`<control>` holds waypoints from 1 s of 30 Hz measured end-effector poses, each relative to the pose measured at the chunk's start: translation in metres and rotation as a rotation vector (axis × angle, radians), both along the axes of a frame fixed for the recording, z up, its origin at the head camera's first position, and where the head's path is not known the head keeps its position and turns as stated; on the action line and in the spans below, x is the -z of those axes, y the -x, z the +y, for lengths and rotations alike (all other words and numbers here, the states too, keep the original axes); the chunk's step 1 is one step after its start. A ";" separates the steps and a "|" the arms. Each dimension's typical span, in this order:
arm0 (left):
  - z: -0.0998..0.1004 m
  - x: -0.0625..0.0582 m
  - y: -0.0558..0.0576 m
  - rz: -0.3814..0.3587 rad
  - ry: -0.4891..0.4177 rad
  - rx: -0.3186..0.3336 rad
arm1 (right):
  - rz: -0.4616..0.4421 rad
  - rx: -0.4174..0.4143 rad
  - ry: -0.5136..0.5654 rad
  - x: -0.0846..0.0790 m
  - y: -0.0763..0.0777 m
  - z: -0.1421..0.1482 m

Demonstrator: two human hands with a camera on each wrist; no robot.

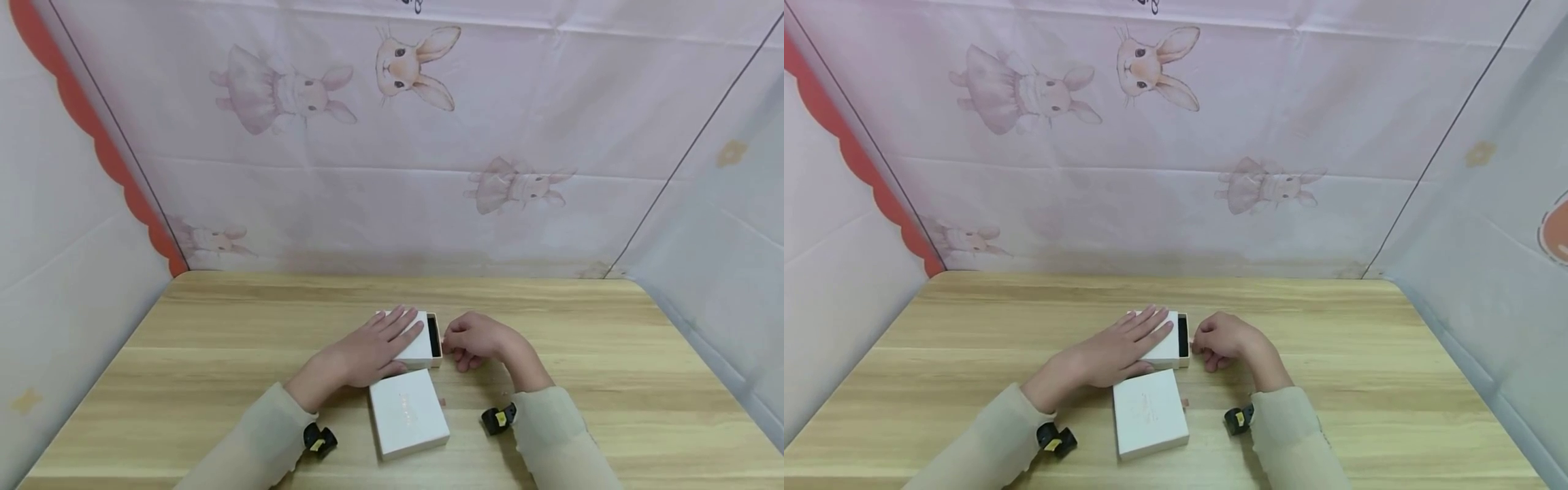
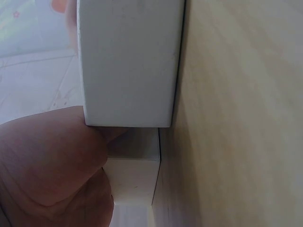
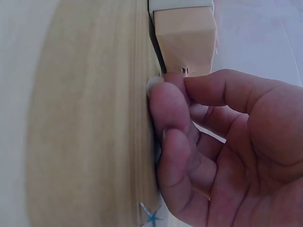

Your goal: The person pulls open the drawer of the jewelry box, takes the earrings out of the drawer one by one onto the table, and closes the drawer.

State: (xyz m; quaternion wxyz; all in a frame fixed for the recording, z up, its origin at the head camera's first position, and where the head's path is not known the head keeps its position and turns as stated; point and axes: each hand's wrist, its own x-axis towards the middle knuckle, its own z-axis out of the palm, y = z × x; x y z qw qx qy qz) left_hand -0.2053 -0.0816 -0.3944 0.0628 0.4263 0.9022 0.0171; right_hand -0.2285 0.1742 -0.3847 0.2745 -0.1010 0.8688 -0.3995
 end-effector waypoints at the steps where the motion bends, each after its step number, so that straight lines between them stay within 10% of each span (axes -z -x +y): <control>1: 0.000 0.000 0.000 0.001 0.003 -0.001 | 0.000 -0.002 0.000 0.000 0.000 0.000; 30: -0.001 -0.003 -0.002 0.006 0.003 0.000 | -0.006 0.013 0.003 0.000 0.000 0.001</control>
